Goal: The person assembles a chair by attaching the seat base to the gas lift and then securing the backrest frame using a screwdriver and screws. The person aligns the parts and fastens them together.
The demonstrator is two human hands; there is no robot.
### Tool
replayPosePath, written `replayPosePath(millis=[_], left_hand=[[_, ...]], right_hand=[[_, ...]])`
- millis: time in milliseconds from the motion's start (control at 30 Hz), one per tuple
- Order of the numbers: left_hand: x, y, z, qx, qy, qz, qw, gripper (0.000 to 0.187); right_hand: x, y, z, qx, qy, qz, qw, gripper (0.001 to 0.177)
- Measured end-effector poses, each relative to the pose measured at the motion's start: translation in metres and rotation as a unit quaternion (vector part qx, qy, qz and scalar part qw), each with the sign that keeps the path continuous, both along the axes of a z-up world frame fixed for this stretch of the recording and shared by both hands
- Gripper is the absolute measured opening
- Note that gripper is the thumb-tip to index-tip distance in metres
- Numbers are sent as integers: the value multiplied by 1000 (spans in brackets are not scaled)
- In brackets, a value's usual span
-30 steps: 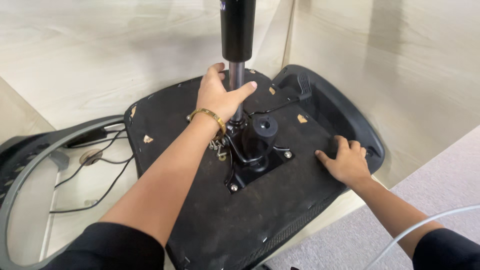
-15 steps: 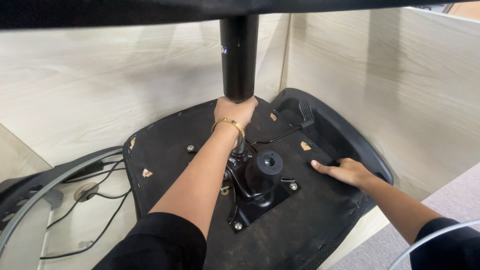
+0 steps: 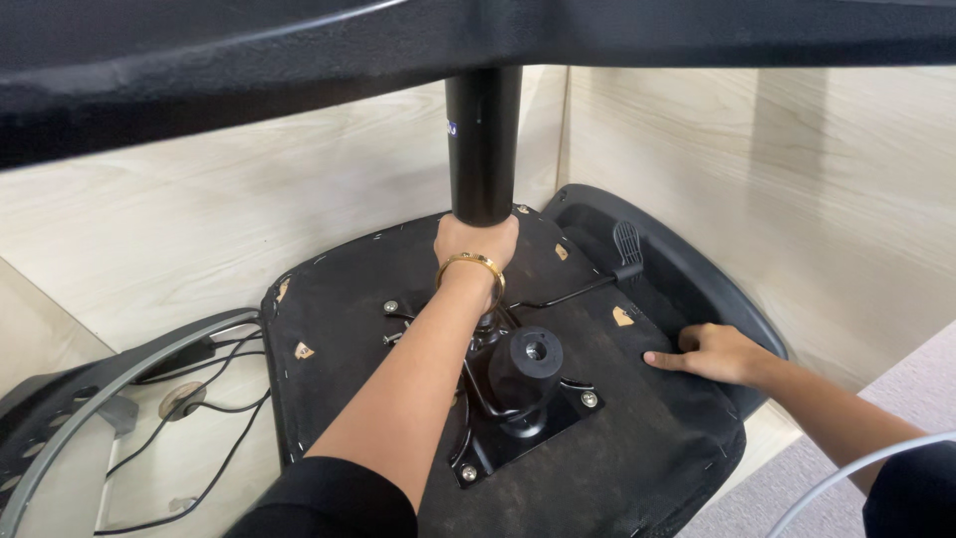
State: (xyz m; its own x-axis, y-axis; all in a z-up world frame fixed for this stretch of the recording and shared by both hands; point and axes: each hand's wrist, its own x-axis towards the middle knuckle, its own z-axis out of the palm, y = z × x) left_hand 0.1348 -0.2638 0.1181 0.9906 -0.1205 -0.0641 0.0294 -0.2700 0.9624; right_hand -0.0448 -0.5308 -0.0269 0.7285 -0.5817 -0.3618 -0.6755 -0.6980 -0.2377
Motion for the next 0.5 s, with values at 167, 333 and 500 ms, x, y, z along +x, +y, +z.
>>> replayPosePath(millis=[167,333,500], left_hand=[[-3,3,2,-39,5,-4,999,45],[-3,3,1,-18,-17,10,1000,42],[-2,2,-1,0,-39,10,999,42]], right_hand=[[-27,32,18,-148,-239,-21,960,56],[-5,34,20,-61,-255,-94,961,64],[30,33,6,107,-222,-140,959,83]])
